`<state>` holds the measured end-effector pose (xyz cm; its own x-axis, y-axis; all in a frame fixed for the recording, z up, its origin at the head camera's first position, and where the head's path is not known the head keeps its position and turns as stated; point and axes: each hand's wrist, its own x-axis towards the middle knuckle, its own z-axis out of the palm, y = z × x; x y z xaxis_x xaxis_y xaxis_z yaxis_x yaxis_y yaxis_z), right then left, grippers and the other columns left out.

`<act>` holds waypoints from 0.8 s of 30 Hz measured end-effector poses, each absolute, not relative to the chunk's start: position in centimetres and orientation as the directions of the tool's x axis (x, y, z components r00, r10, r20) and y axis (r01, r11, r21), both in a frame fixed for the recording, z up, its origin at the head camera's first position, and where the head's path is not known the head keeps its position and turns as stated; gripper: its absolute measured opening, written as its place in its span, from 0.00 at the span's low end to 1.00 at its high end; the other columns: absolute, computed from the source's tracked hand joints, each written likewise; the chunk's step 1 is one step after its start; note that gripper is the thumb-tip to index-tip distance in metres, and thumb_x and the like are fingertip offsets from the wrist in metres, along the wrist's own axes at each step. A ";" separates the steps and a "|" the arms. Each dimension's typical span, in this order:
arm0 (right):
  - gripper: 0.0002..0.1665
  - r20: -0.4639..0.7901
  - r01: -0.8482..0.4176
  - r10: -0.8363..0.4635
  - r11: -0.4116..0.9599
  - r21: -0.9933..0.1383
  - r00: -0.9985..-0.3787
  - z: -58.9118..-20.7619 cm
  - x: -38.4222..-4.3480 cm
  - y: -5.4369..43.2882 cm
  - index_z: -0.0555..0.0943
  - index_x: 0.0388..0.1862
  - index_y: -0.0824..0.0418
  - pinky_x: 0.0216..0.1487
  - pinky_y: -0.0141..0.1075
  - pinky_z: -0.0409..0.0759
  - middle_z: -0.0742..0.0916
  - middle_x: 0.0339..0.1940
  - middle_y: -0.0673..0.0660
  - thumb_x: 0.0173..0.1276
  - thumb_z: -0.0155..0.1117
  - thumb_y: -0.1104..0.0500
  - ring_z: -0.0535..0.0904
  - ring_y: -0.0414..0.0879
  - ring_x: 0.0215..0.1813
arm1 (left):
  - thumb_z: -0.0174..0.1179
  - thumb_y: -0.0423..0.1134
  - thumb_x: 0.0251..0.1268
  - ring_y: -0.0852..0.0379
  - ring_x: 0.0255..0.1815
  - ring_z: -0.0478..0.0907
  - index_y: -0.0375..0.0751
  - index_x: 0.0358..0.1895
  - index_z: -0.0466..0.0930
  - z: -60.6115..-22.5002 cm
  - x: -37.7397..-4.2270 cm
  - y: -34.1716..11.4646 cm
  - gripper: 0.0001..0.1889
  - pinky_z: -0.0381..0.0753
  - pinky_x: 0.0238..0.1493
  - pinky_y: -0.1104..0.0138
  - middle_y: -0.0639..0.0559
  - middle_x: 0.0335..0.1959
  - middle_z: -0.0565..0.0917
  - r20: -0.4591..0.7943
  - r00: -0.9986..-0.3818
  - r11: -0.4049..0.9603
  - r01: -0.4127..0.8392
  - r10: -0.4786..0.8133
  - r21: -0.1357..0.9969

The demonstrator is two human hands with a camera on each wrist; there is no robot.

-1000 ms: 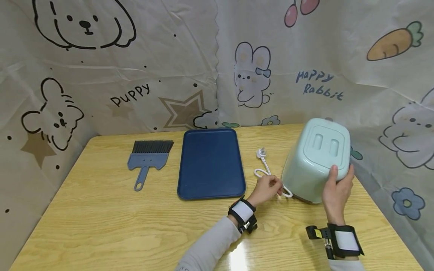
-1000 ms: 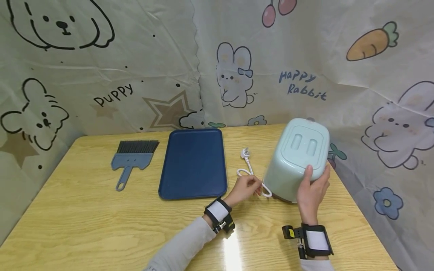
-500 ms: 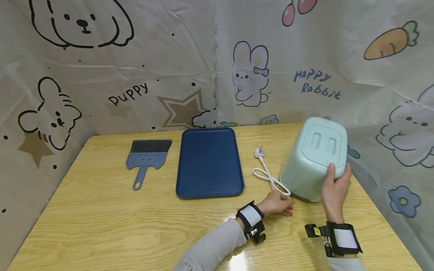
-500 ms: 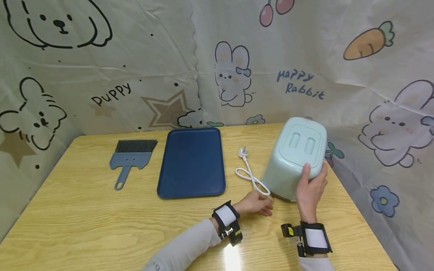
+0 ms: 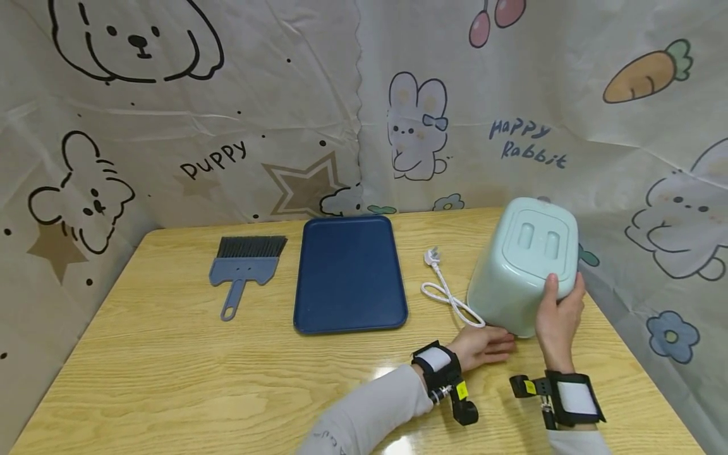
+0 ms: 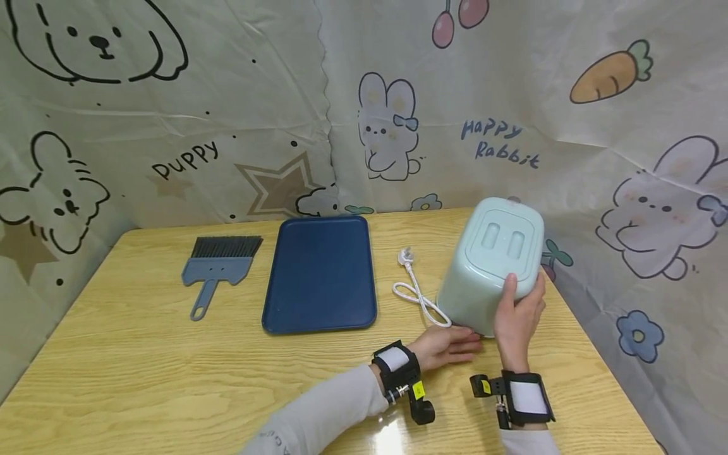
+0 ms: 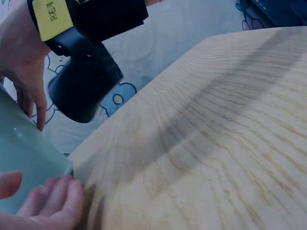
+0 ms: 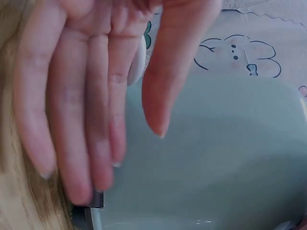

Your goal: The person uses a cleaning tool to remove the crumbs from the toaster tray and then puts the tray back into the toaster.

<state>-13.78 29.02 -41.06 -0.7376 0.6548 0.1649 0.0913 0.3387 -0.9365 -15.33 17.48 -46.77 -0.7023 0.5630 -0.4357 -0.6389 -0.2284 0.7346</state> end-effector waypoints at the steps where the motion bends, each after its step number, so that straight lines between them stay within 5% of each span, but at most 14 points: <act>1: 0.37 0.163 0.093 0.655 0.338 -0.937 -0.737 -41.1 -13.8 29.0 0.43 0.78 0.64 0.71 0.59 0.47 0.58 0.74 0.72 0.81 0.37 0.48 0.52 0.65 0.74 | 0.48 0.26 0.73 0.36 0.60 0.73 0.21 0.52 0.74 -46.9 -15.3 17.6 0.12 0.73 0.59 0.51 0.29 0.56 0.77 -0.430 -0.710 -0.242 -0.635 0.558 0.734; 12: 0.36 0.184 0.074 0.654 0.346 -0.935 -0.733 -41.1 -13.8 29.0 0.44 0.78 0.65 0.71 0.60 0.47 0.59 0.73 0.73 0.81 0.38 0.48 0.53 0.67 0.73 | 0.54 0.23 0.67 0.34 0.54 0.77 0.25 0.39 0.79 -47.0 -15.6 18.6 0.04 0.78 0.53 0.52 0.27 0.48 0.81 -0.470 -0.758 -0.331 -0.632 0.452 0.700; 24: 0.36 0.196 0.068 0.640 0.364 -0.929 -0.743 -40.9 -13.6 29.1 0.44 0.77 0.66 0.70 0.61 0.47 0.58 0.73 0.74 0.81 0.38 0.49 0.52 0.68 0.72 | 0.57 0.24 0.66 0.34 0.49 0.80 0.23 0.37 0.79 -47.0 -15.8 19.3 0.04 0.80 0.48 0.54 0.25 0.41 0.82 -0.531 -0.763 -0.308 -0.639 0.368 0.705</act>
